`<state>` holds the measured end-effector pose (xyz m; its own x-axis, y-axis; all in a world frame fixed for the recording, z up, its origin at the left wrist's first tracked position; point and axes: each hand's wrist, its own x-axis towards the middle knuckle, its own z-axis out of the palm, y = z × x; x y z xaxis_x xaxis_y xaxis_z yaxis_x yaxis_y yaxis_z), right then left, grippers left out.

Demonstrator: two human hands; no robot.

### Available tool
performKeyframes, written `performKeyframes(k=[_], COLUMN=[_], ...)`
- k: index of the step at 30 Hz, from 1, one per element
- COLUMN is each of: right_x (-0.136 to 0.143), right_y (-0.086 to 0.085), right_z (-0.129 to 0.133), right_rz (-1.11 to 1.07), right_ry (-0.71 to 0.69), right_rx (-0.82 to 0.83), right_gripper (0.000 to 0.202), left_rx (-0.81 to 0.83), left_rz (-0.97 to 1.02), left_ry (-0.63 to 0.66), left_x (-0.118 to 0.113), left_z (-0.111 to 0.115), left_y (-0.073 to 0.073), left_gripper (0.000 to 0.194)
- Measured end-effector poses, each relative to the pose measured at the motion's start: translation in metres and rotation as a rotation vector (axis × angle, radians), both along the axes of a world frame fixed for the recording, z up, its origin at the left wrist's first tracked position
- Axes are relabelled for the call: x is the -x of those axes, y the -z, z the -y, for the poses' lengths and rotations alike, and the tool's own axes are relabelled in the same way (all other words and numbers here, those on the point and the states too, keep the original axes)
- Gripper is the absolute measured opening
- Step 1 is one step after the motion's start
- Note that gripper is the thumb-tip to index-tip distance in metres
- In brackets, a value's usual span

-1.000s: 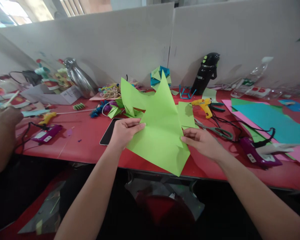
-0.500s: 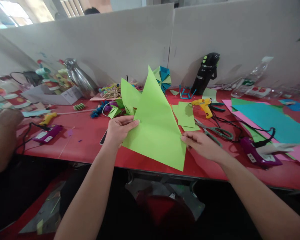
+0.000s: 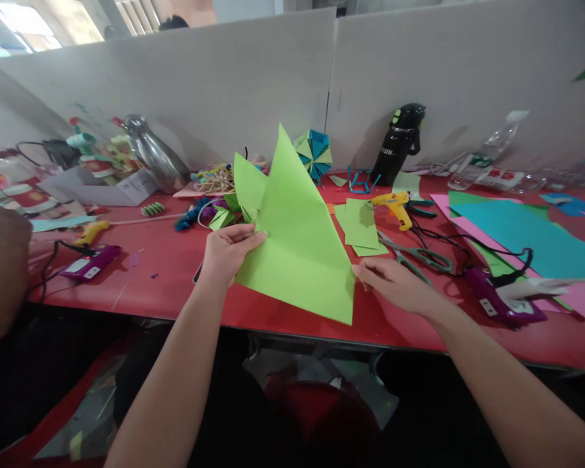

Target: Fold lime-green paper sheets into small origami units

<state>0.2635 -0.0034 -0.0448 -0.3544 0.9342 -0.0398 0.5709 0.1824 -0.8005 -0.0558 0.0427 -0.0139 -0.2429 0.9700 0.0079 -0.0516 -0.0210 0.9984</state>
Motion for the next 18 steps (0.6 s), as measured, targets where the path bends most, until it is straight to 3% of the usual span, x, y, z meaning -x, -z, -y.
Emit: performKeyframes(k=[3,5,8,11,18], right_x=[-0.002,0.000,0.006,0.014,0.019], right_y=[-0.002,-0.003,-0.003,-0.002,-0.003], right_z=[0.000,0.000,0.001,0.002,0.001], right_rz=[-0.158,-0.362,-0.598,-0.698,-0.868], right_ry=[0.048,0.084,0.077,0.103,0.407], right_rx=[-0.006,0.019,0.130,0.224,0.283], right_gripper=[0.035,0.041,0.055,0.048,0.041], left_rx=[0.039,0.073,0.160,0.249,0.273], left_rz=[-0.024,-0.054,-0.099,-0.127,-0.242], left_ry=[0.027,0.080,0.225,0.398,0.647], left_x=[0.000,-0.003,-0.013,-0.028,-0.050], left_z=[0.001,0.004,0.011,0.018,0.032], left_y=[0.000,0.002,0.008,0.013,0.017], left_gripper=[0.050,0.050,0.049,0.041,0.027])
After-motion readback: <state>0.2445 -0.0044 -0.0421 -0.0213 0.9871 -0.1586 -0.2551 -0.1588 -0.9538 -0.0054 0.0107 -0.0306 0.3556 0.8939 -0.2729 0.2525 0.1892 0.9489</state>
